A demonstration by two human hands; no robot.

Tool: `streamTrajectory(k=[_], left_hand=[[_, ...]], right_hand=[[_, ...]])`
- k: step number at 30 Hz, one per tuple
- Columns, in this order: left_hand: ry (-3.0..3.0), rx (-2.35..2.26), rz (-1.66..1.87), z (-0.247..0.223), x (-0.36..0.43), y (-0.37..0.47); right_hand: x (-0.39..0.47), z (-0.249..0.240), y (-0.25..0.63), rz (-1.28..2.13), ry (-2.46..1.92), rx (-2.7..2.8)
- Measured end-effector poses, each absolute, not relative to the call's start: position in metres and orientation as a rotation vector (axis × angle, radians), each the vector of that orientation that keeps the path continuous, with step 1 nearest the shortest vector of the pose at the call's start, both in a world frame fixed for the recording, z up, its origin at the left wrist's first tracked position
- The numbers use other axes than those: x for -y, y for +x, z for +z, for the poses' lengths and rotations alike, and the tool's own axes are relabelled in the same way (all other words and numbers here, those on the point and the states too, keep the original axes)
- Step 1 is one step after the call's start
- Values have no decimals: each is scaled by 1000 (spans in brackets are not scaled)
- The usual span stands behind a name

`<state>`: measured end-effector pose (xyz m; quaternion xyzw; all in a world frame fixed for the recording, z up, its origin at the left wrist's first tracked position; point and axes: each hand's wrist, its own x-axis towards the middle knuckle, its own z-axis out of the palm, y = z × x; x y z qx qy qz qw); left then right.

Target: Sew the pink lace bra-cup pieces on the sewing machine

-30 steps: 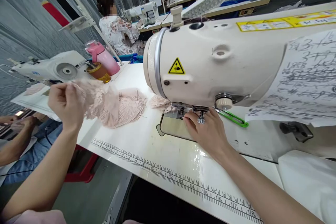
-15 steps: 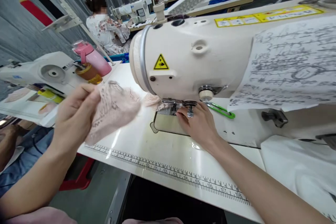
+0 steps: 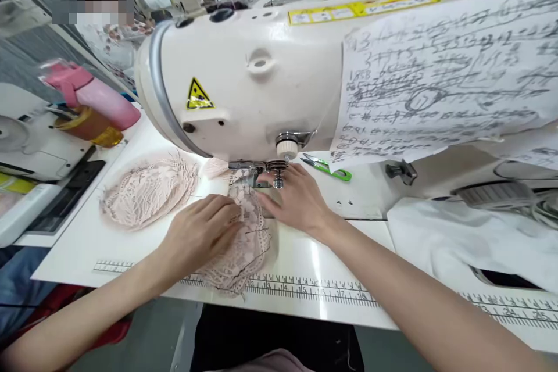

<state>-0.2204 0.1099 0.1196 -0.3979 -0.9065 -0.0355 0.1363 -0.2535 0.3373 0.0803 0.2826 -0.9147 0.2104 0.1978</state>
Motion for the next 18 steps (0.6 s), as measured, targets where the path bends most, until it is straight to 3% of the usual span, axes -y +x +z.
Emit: streamTrajectory(k=[5, 13, 18], left_hand=[[-1207, 2595, -159, 104, -117, -216], [-1263, 2602, -178, 105, -115, -218], [-1300, 2658, -192, 106, -124, -224]], right_hand=[[-333, 81, -251, 563, 1002, 2617], [-336, 78, -256, 544, 467, 2582], [-338, 80, -252, 578, 791, 2383]])
